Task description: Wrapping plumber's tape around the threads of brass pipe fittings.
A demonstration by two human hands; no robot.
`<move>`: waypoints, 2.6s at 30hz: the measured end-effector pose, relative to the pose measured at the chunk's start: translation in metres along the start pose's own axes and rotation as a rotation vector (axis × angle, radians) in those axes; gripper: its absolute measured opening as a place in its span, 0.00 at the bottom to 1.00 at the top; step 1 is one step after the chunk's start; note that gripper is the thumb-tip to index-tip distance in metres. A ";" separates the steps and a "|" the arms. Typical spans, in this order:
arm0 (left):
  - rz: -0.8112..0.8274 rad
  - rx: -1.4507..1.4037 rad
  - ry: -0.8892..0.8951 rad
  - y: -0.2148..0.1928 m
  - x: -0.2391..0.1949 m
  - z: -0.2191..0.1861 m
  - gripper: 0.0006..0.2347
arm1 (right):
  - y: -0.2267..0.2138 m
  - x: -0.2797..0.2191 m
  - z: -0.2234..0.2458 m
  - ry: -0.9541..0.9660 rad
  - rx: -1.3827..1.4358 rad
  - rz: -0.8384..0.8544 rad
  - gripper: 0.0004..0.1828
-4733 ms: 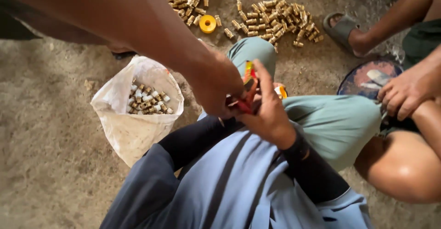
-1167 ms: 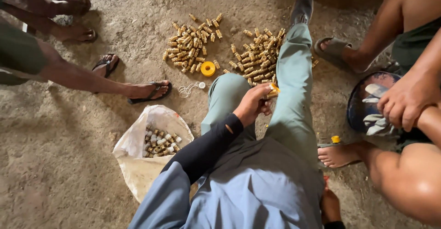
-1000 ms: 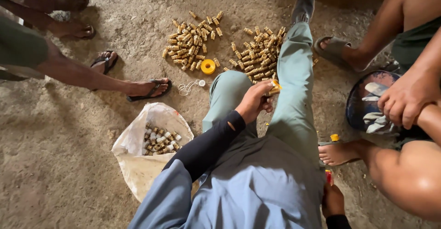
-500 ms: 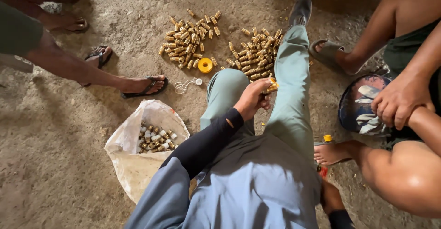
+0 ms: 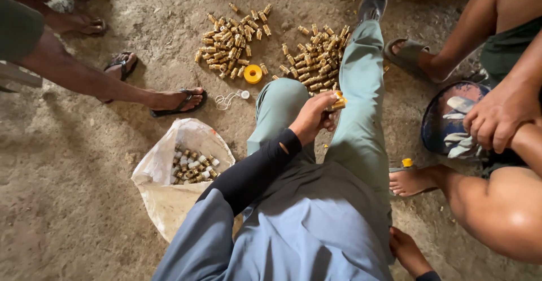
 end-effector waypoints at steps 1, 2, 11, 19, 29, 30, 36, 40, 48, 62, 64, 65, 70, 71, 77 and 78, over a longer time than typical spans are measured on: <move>-0.006 -0.006 0.000 -0.001 -0.001 0.000 0.10 | 0.002 0.005 -0.005 -0.064 0.032 -0.022 0.19; -0.009 -0.014 0.001 0.000 0.000 0.001 0.10 | 0.000 0.009 -0.009 -0.128 0.061 -0.048 0.19; -0.069 -0.007 0.007 -0.004 0.002 0.007 0.11 | 0.033 -0.006 0.030 -0.723 -0.064 -0.443 0.19; -0.093 -0.015 -0.017 -0.003 0.000 0.011 0.13 | 0.010 -0.060 0.102 -0.510 -0.857 -0.293 0.16; -0.052 0.016 0.056 -0.006 0.004 0.011 0.14 | 0.016 -0.031 0.121 -0.417 -0.618 -0.437 0.15; -0.054 0.019 0.056 -0.005 0.004 0.009 0.14 | 0.018 -0.023 0.112 -0.418 -0.615 -0.435 0.15; -0.035 0.046 0.037 -0.005 0.008 0.013 0.14 | 0.029 -0.009 0.088 -0.228 0.887 -0.038 0.17; -0.058 0.051 0.023 -0.002 0.003 0.010 0.15 | 0.023 -0.007 0.068 -0.050 0.995 -0.029 0.19; -0.123 0.039 0.014 -0.003 0.001 0.007 0.15 | 0.024 -0.017 0.070 -0.191 0.347 -0.361 0.21; -0.096 0.032 0.027 -0.002 0.002 0.009 0.16 | 0.031 0.011 0.022 -0.243 -0.458 -0.466 0.15; -0.083 0.041 0.025 -0.003 0.002 0.008 0.16 | 0.036 0.012 0.011 -0.237 -0.383 -0.443 0.16; -0.066 0.051 0.023 -0.003 0.003 0.007 0.15 | 0.038 0.014 0.006 -0.235 -0.345 -0.433 0.16; -0.080 0.037 0.026 -0.005 0.004 0.011 0.16 | 0.041 0.016 -0.007 -0.216 -0.160 -0.382 0.17; -0.070 0.038 0.038 -0.004 0.005 0.010 0.16 | 0.038 0.020 -0.010 -0.213 -0.127 -0.373 0.17; -0.092 0.041 0.042 -0.008 0.003 0.005 0.17 | 0.017 0.046 -0.003 -0.196 0.080 -0.306 0.19; -0.092 0.037 0.045 -0.008 0.003 0.005 0.17 | 0.015 0.043 0.002 -0.193 0.113 -0.295 0.19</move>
Point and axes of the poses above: each hand's wrist, its own x-axis towards the middle knuckle, its own y-axis out of the palm, z = x × y, the point moved 2 cm from there along x, towards the middle knuckle, and after that the axes turned 3 degrees about -x, right-handed, at the moved point
